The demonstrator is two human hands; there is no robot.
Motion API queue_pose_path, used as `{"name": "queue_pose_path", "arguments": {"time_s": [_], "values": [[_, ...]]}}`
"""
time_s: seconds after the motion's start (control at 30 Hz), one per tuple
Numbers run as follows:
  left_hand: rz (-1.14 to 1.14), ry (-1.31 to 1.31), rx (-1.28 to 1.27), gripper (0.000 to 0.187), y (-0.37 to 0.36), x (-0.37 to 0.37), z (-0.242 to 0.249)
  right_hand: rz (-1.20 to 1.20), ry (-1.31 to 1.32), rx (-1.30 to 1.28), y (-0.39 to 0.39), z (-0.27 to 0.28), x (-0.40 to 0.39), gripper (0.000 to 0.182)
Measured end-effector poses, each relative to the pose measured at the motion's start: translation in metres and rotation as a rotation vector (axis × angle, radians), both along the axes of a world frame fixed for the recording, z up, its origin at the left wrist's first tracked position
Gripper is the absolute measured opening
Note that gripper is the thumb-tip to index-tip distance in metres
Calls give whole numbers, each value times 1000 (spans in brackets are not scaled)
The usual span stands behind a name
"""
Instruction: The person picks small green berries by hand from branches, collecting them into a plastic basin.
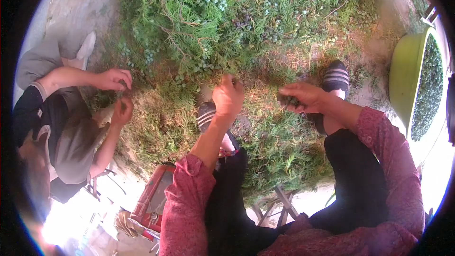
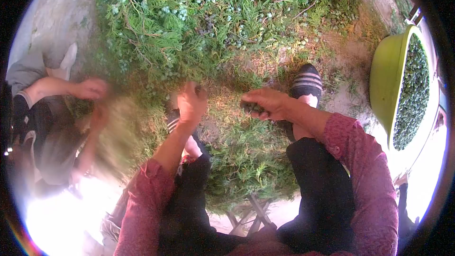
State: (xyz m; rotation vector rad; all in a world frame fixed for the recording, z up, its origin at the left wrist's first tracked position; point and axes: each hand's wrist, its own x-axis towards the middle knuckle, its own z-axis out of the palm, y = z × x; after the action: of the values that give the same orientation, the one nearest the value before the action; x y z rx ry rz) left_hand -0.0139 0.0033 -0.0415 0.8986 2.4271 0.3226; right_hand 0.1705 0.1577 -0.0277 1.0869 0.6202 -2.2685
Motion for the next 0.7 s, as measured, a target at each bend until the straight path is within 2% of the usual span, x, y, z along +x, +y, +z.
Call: {"name": "queue_pose_path", "arguments": {"time_s": [0.07, 0.13, 0.17, 0.23, 0.3, 0.37, 0.4, 0.47, 0.53, 0.6, 0.67, 0.7], "values": [[92, -319, 195, 23, 5, 26, 23, 12, 67, -70, 0, 1, -2, 25], [-22, -461, 79, 23, 10, 58, 47, -90, -56, -6, -7, 14, -11, 28], [-20, -460, 81, 23, 8, 58, 48, -88, -55, -5, -9, 14, -11, 28], [-201, -464, 328, 24, 5, 58, 50, -91, -26, -31, -12, 9, -5, 24], [-38, -288, 291, 28, -7, 36, 26, -51, -14, -39, -7, 4, 0, 22], [-89, -20, 240, 28, -25, 7, 2, -10, -4, -49, -7, 2, -1, 21], [-2, -20, 151, 26, -28, 1, 7, 16, 16, -67, -6, 2, -3, 18], [0, 11, 7, 27, -33, -1, 9, 45, 36, -83, -5, 7, -8, 17], [-50, -49, -19, 27, -40, 9, 8, 108, 3, 39, -8, 13, -13, 18], [-103, -110, -47, 27, -49, 17, 8, 97, 16, 31, -9, 9, -10, 18], [-80, -272, -116, 25, -57, 22, 8, 85, 27, 25, -7, 6, -5, 18], [26, -302, -22, 21, -60, 20, 10, 86, 27, 27, -7, 5, -3, 20]]}}
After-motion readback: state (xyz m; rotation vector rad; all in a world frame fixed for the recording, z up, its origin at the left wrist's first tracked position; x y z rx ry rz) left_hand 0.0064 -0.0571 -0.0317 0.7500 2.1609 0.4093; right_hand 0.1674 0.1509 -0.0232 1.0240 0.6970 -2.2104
